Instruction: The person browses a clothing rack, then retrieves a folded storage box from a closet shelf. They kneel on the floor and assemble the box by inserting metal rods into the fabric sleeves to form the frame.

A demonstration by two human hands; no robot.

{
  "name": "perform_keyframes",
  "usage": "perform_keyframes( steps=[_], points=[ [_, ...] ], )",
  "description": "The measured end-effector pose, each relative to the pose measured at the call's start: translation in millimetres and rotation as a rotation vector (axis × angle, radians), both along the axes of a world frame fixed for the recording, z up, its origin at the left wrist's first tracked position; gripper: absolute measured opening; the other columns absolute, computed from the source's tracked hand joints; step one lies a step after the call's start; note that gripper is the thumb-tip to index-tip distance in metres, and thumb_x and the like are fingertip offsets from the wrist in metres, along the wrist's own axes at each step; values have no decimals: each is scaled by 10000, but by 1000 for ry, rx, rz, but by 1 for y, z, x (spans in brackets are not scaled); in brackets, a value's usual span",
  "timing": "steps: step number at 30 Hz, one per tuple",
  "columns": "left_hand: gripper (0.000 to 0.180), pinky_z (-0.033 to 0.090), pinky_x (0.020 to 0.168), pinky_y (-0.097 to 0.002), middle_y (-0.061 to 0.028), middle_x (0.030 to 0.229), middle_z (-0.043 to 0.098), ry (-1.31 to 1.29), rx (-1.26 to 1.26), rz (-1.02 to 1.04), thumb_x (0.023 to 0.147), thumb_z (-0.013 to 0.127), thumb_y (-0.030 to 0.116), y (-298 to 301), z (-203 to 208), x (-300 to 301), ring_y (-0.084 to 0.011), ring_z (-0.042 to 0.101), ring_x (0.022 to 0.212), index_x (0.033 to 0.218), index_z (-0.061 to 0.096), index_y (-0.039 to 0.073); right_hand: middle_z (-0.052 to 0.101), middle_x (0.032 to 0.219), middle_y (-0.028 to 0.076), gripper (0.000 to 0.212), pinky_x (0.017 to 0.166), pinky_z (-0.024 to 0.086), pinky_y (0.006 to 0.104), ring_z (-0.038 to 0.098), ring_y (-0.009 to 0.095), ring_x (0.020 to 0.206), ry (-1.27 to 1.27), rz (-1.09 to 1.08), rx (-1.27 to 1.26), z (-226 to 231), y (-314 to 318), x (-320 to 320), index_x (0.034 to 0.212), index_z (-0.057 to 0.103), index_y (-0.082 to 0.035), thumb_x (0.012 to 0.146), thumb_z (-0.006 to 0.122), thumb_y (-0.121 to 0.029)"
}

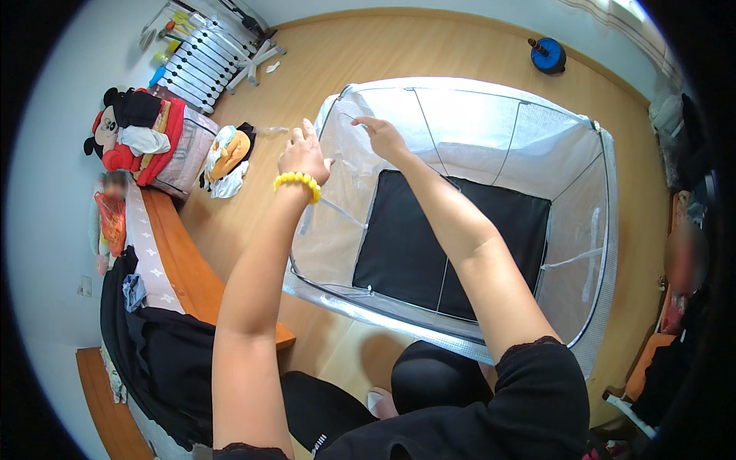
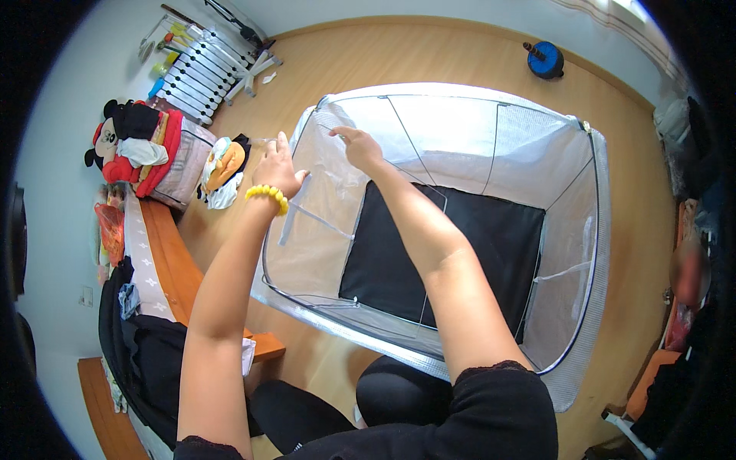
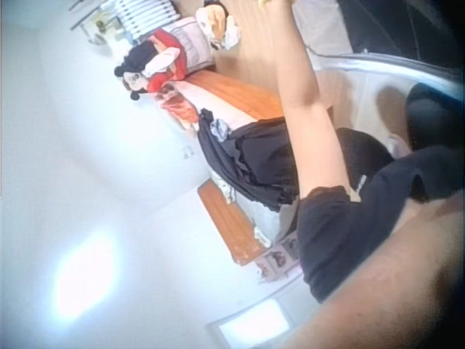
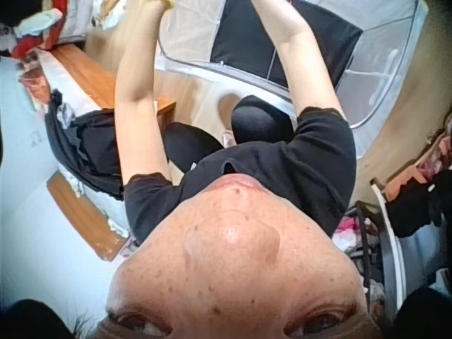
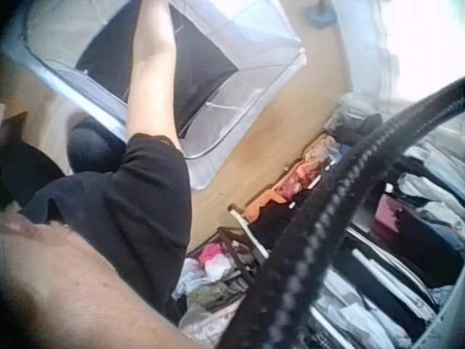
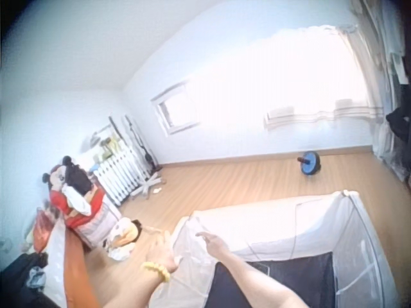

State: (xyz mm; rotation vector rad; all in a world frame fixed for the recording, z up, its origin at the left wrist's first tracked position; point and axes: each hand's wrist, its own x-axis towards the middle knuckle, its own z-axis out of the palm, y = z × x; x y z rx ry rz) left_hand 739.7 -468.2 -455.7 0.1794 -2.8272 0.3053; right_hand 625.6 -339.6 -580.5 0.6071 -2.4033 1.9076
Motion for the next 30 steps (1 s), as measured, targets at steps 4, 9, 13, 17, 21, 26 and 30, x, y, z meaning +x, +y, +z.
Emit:
perform_keyframes(
  steps=[4, 9, 13, 17, 21, 26, 30],
  points=[
    [430, 470, 901, -425, -228, 1178, 577, -58, 175, -42, 830, 605, 141, -8, -15, -51, -374, 591, 1050, 1236, 539, 18, 659, 1046, 163, 256, 774, 481, 370, 631, 318, 927, 116, -113, -113, -14, -26, -10, 1087, 661, -153, 929, 474, -79],
    [282, 533, 743, -361, -188, 903, 670, 30, 466, -145, 828, 497, 28, -60, -31, -79, -296, 671, 775, 1065, 651, 22, 662, 1030, 149, 244, 772, 473, 432, 619, 354, 941, 58, -157, -135, -14, -47, -1, 1060, 660, -185, 918, 469, -128],
    [241, 530, 664, -263, -31, 806, 640, 16, 1307, -78, 888, 468, -10, -69, -51, -82, -117, 627, 689, 1034, 659, 6, 663, 990, 168, 232, 756, 470, 446, 622, 351, 922, 47, -201, -97, -15, -48, -2, 1015, 660, -152, 902, 461, -115],
    [171, 432, 524, -216, 6, 761, 615, 11, 1362, -14, 918, 575, 98, -67, -47, -91, -71, 531, 573, 1054, 669, 55, 664, 968, 176, 230, 763, 472, 451, 623, 353, 919, 37, -249, -62, -12, -52, -7, 991, 666, -142, 871, 475, -101],
    [176, 342, 472, -199, 31, 702, 590, -7, 1303, 90, 896, 616, 98, -59, -43, -85, -40, 454, 524, 1060, 675, 70, 667, 976, 164, 253, 765, 482, 445, 630, 350, 911, 9, -340, -35, -6, -47, -20, 988, 675, -136, 834, 485, -73],
    [170, 403, 546, -218, 20, 735, 614, -20, 1233, 31, 855, 643, 74, -71, -43, -92, -67, 504, 588, 1014, 689, 35, 672, 968, 148, 284, 764, 500, 431, 649, 333, 883, 134, -372, -21, -9, -52, -21, 1010, 679, -141, 808, 498, -55],
    [134, 457, 612, -270, -57, 780, 661, -93, 913, 4, 861, 613, 100, -70, -34, -101, -116, 576, 664, 933, 687, 15, 668, 987, 137, 312, 768, 497, 421, 640, 326, 910, 111, -364, 115, 5, -56, -6, 1039, 670, -147, 822, 473, -42]
  ],
)
